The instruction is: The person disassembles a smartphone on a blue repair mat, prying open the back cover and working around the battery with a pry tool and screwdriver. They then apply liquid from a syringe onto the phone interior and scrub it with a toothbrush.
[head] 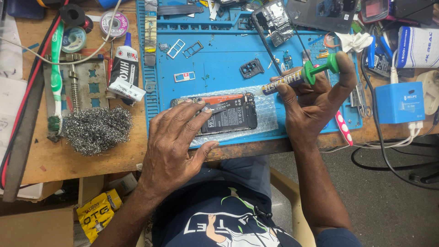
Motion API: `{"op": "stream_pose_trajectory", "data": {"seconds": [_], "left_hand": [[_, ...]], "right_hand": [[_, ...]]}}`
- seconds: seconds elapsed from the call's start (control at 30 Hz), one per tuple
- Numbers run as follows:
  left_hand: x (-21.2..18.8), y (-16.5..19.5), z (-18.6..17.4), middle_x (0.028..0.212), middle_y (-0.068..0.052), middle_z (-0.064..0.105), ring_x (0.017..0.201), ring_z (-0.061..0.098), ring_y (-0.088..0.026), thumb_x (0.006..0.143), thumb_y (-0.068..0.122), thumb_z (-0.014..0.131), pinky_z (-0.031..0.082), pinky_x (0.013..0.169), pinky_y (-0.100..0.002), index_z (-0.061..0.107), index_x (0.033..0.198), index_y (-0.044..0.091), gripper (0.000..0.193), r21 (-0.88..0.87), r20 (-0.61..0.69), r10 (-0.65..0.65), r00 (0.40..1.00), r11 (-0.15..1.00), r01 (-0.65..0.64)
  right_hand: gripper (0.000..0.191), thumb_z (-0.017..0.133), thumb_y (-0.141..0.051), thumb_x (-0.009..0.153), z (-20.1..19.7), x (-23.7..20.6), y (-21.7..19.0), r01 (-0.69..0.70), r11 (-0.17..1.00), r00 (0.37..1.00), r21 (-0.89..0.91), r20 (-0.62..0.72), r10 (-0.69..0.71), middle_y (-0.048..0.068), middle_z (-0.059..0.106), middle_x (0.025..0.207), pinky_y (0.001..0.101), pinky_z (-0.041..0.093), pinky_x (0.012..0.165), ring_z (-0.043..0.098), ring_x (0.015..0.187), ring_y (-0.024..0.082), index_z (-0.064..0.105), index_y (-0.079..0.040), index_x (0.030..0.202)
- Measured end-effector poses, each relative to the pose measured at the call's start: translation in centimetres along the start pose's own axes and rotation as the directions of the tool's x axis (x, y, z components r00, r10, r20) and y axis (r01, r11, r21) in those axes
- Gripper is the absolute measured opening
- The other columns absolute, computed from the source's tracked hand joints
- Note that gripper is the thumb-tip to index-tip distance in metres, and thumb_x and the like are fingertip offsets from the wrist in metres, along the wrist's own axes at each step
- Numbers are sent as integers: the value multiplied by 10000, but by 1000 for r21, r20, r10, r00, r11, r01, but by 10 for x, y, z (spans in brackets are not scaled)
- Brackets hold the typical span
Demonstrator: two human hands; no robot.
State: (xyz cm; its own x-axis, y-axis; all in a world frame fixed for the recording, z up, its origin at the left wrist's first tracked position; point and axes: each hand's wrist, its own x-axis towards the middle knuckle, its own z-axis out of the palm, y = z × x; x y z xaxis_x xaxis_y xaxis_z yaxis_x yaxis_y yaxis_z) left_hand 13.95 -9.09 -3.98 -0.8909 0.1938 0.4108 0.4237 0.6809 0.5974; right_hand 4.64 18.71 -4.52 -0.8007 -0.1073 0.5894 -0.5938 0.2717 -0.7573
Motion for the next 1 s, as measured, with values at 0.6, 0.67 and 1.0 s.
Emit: {"op": "stream_pose_trajectory", "data": {"seconds": [0.6,0.67,1.0], "left_hand": [[0,0,0,1454,-110,589,1396,507,-285,849,366,823,348,1172,-497,612,1381,101,631,2,6,-3,1000,1000,3],[0,0,0,1457,-111,587,1398,504,-286,854,373,819,346,1172,-497,609,1386,101,633,3,6,-2,1000,1000,2],[-2,-2,3,1464,-114,577,1409,488,-283,857,384,816,340,1181,-497,592,1398,110,647,12,17,-5,1000,1000,4]], "right_hand": [[858,785,98,1121,-2,-6,1,24,999,1000,-45,14,-23,134,593,1176,302,641,862,706,1015,227,161,-222,1614],[853,784,96,1128,-2,-7,1,0,1000,1000,-12,-4,0,143,600,1191,316,646,883,708,1024,234,152,-217,1608],[844,749,88,1123,0,-7,2,40,999,999,-3,8,-39,153,593,1169,375,646,924,717,1021,252,149,-253,1609]]}}
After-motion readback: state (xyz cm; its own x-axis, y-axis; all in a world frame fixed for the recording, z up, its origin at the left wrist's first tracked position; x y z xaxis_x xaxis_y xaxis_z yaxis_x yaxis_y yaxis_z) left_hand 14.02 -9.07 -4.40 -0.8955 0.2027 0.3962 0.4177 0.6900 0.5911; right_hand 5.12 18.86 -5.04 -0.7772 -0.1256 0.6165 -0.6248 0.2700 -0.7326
